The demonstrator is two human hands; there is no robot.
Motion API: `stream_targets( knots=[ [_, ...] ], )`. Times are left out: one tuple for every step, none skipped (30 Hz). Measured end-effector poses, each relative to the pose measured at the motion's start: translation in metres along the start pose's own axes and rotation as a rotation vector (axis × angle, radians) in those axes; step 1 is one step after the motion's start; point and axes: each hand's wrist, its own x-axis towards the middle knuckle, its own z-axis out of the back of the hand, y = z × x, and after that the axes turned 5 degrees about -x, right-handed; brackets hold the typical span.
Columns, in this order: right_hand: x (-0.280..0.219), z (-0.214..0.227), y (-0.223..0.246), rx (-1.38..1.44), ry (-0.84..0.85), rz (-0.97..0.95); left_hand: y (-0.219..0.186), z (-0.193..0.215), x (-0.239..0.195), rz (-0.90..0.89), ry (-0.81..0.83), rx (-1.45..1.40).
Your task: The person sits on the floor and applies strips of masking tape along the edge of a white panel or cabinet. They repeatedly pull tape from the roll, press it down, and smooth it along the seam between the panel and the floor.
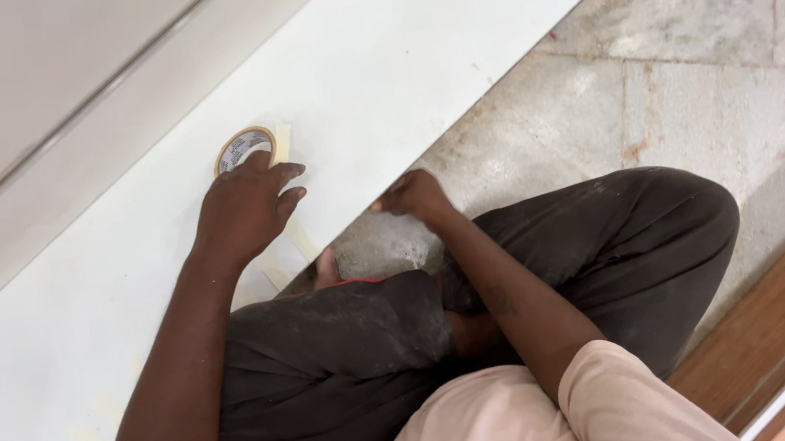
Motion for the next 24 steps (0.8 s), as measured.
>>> stream_targets(
  knots=[
    [0.002, 0.010, -0.004, 0.208, -0.051, -0.028, 0.001, -0.001, -0.001, 0.004, 0.017, -0.013],
    [0.006, 0.026, -0.004, 0.414, -0.109, -0.048, 0.002, -0.002, 0.000, 0.015, 0.022, -0.027],
    [0.005, 0.036, -0.004, 0.619, -0.168, -0.066, 0.001, -0.001, -0.001, 0.025, 0.027, -0.041],
    [0.006, 0.042, 0.000, 0.639, -0.197, -0.080, 0.001, 0.002, 0.001, 0.035, 0.023, -0.050],
    [0.007, 0.049, 0.004, 0.659, -0.227, -0.093, 0.002, 0.006, 0.004, 0.043, 0.016, -0.060],
    [0.008, 0.055, 0.005, 0.674, -0.251, -0.111, 0.002, 0.007, 0.005, 0.058, 0.010, -0.073],
    [0.011, 0.059, 0.005, 0.700, -0.291, -0.065, 0.001, 0.006, 0.006, 0.073, 0.005, -0.087],
    [0.018, 0.064, 0.005, 0.724, -0.323, -0.018, 0.000, 0.006, 0.005, 0.097, 0.013, -0.091],
    [0.025, 0.068, 0.004, 0.748, -0.354, 0.030, 0.001, 0.005, 0.005, 0.120, 0.021, -0.095],
    [0.031, 0.067, 0.001, 0.748, -0.387, 0.020, 0.002, 0.004, 0.003, 0.146, 0.035, -0.095],
    [0.037, 0.066, -0.003, 0.747, -0.420, 0.011, 0.002, 0.001, 0.001, 0.131, 0.009, -0.098],
    [0.040, 0.064, -0.006, 0.754, -0.461, -0.001, 0.003, -0.001, 0.000, 0.108, -0.010, -0.098],
    [0.044, 0.062, -0.008, 0.775, -0.500, 0.026, 0.003, -0.003, 0.001, 0.085, -0.028, -0.098],
    [0.045, 0.059, -0.010, 0.792, -0.539, 0.053, 0.001, -0.009, 0.003, 0.088, 0.007, -0.060],
    [0.045, 0.056, -0.011, 0.809, -0.579, 0.080, -0.002, -0.014, 0.005, 0.091, 0.042, -0.021],
    [0.043, 0.054, -0.010, 0.769, -0.581, 0.135, -0.005, -0.017, 0.006, 0.095, 0.073, 0.018],
    [0.036, 0.051, -0.010, 0.729, -0.583, 0.190, -0.010, -0.023, 0.008, 0.061, 0.108, 0.073],
    [0.030, 0.050, -0.005, 0.686, -0.585, 0.252, -0.019, -0.030, 0.014, 0.026, 0.136, 0.128],
    [0.024, 0.046, 0.000, 0.630, -0.604, 0.285, -0.027, -0.036, 0.018, -0.008, 0.164, 0.184],
    [0.016, 0.041, 0.003, 0.573, -0.625, 0.316, -0.034, -0.043, 0.022, -0.068, 0.146, 0.227],
    [0.011, 0.038, 0.008, 0.514, -0.646, 0.347, -0.041, -0.050, 0.024, -0.128, 0.127, 0.271],
    [0.009, 0.037, 0.011, 0.503, -0.650, 0.356, -0.046, -0.057, 0.026, -0.188, 0.112, 0.311],
    [0.008, 0.037, 0.013, 0.492, -0.655, 0.365, -0.047, -0.063, 0.028, -0.214, 0.107, 0.338],
    [0.007, 0.037, 0.015, 0.482, -0.661, 0.371, -0.049, -0.067, 0.029, -0.242, 0.105, 0.366]
  ],
)
